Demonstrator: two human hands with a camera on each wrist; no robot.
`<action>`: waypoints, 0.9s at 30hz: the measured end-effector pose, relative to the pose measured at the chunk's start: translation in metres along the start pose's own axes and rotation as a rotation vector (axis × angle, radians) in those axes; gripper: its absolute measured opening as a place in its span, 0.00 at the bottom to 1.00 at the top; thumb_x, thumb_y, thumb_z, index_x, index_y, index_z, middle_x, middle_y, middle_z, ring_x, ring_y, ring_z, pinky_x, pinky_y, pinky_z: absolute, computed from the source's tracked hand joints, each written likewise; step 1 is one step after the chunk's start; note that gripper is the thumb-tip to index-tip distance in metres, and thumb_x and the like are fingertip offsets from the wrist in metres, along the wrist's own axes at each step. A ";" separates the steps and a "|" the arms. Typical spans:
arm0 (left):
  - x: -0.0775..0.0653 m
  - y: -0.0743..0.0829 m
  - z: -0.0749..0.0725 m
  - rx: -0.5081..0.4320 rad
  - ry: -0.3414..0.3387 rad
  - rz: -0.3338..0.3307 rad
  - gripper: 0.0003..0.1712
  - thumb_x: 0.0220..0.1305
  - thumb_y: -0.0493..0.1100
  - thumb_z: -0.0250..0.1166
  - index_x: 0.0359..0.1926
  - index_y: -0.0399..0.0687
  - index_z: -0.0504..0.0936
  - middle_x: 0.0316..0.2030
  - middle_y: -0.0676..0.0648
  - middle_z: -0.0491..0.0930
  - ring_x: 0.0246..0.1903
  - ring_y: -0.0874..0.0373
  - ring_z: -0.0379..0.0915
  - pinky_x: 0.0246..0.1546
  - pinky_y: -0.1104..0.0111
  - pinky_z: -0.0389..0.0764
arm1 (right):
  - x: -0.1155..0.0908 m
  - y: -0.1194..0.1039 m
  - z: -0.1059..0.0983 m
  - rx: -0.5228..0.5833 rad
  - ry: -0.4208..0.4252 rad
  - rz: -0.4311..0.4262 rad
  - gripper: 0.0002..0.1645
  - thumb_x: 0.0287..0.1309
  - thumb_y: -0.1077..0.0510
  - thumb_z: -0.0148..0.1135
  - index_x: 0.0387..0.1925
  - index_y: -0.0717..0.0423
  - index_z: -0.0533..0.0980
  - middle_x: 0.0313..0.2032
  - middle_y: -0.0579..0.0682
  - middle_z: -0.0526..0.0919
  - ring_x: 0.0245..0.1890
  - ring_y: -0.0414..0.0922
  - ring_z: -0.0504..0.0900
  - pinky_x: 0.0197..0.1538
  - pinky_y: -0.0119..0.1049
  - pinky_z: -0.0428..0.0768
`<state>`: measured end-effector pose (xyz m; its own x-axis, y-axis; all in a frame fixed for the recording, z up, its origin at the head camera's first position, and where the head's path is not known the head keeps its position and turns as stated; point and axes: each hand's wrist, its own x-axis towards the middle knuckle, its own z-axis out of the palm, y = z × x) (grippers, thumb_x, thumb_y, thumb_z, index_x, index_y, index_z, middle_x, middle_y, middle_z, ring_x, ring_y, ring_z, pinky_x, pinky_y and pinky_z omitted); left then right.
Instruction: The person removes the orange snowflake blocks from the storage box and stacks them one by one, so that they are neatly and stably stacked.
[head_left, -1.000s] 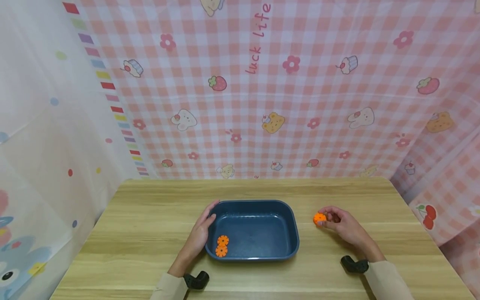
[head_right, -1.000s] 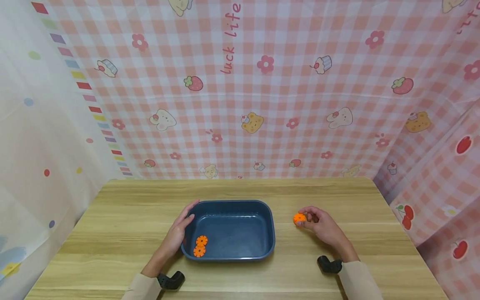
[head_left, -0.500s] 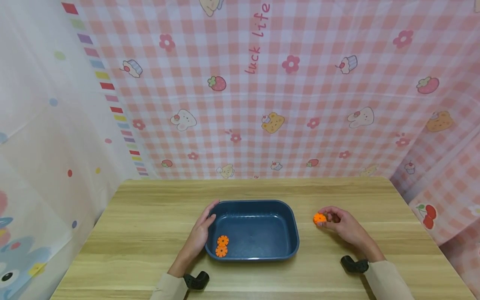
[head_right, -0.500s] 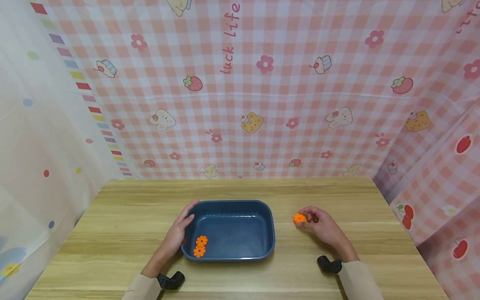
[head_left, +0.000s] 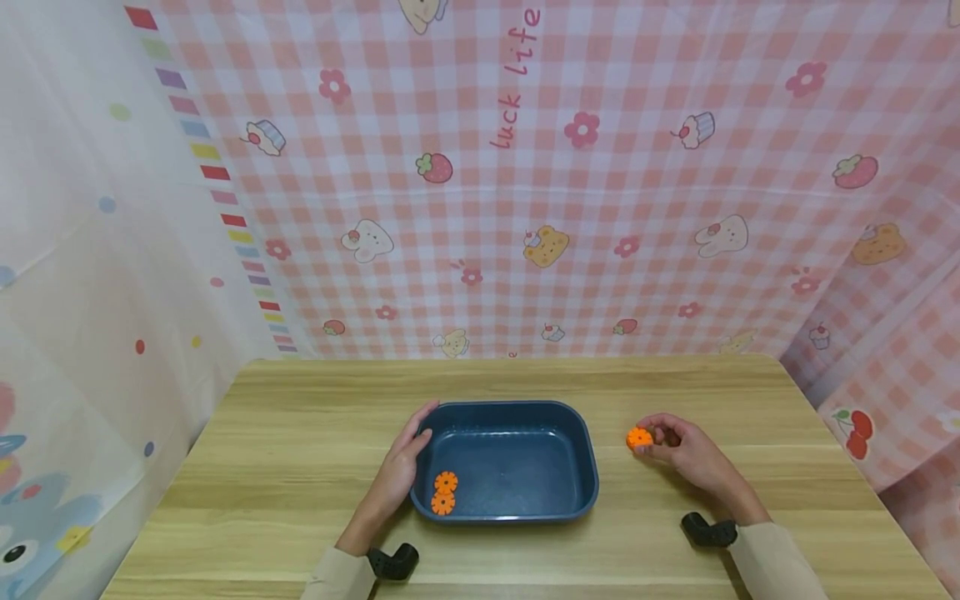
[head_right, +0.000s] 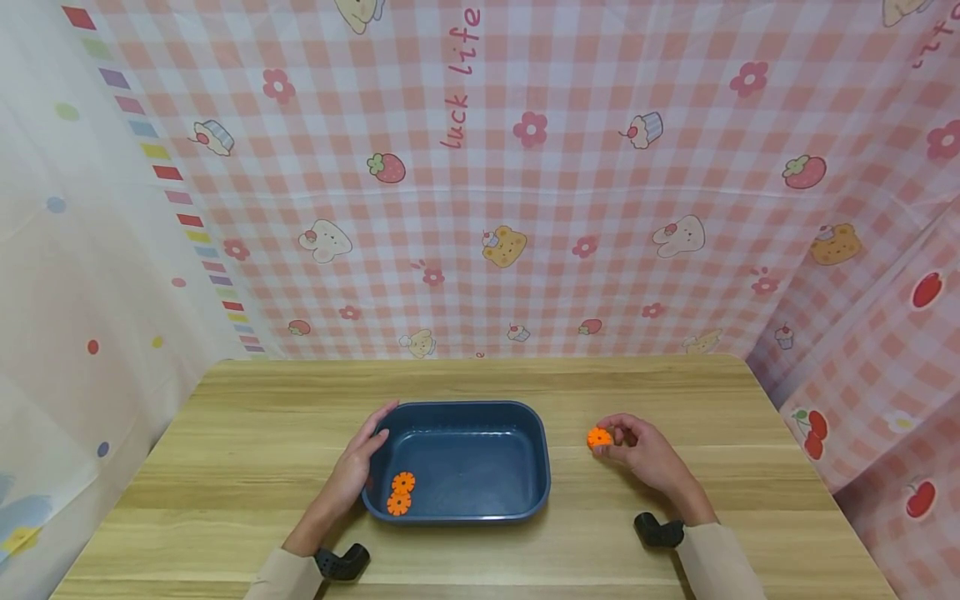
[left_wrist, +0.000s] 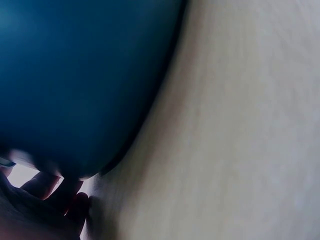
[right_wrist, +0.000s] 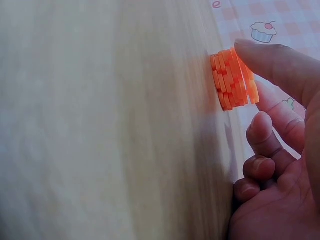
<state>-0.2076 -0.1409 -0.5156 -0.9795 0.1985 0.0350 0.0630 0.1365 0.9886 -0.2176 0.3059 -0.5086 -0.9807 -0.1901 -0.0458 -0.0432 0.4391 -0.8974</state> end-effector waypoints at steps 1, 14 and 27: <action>0.000 0.000 0.000 0.001 0.000 -0.001 0.27 0.80 0.44 0.39 0.76 0.50 0.58 0.76 0.48 0.52 0.77 0.49 0.39 0.75 0.46 0.36 | 0.000 0.000 0.000 -0.003 0.001 0.000 0.25 0.57 0.57 0.71 0.53 0.65 0.75 0.36 0.54 0.72 0.35 0.41 0.70 0.35 0.28 0.71; 0.000 0.000 0.000 -0.013 -0.002 0.002 0.27 0.80 0.44 0.39 0.75 0.51 0.58 0.77 0.47 0.52 0.77 0.49 0.38 0.75 0.46 0.36 | 0.001 0.002 -0.001 -0.013 0.002 -0.008 0.26 0.57 0.56 0.71 0.55 0.63 0.75 0.35 0.54 0.72 0.34 0.42 0.69 0.34 0.30 0.70; 0.002 -0.001 0.000 -0.016 0.009 0.002 0.27 0.79 0.43 0.40 0.75 0.49 0.59 0.77 0.45 0.52 0.77 0.46 0.39 0.74 0.45 0.37 | 0.014 -0.038 0.009 -0.110 0.026 -0.087 0.23 0.63 0.54 0.66 0.57 0.59 0.75 0.33 0.51 0.72 0.30 0.43 0.70 0.31 0.31 0.70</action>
<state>-0.2096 -0.1409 -0.5165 -0.9810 0.1901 0.0378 0.0616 0.1208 0.9908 -0.2275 0.2785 -0.4795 -0.9768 -0.2098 0.0428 -0.1478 0.5161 -0.8437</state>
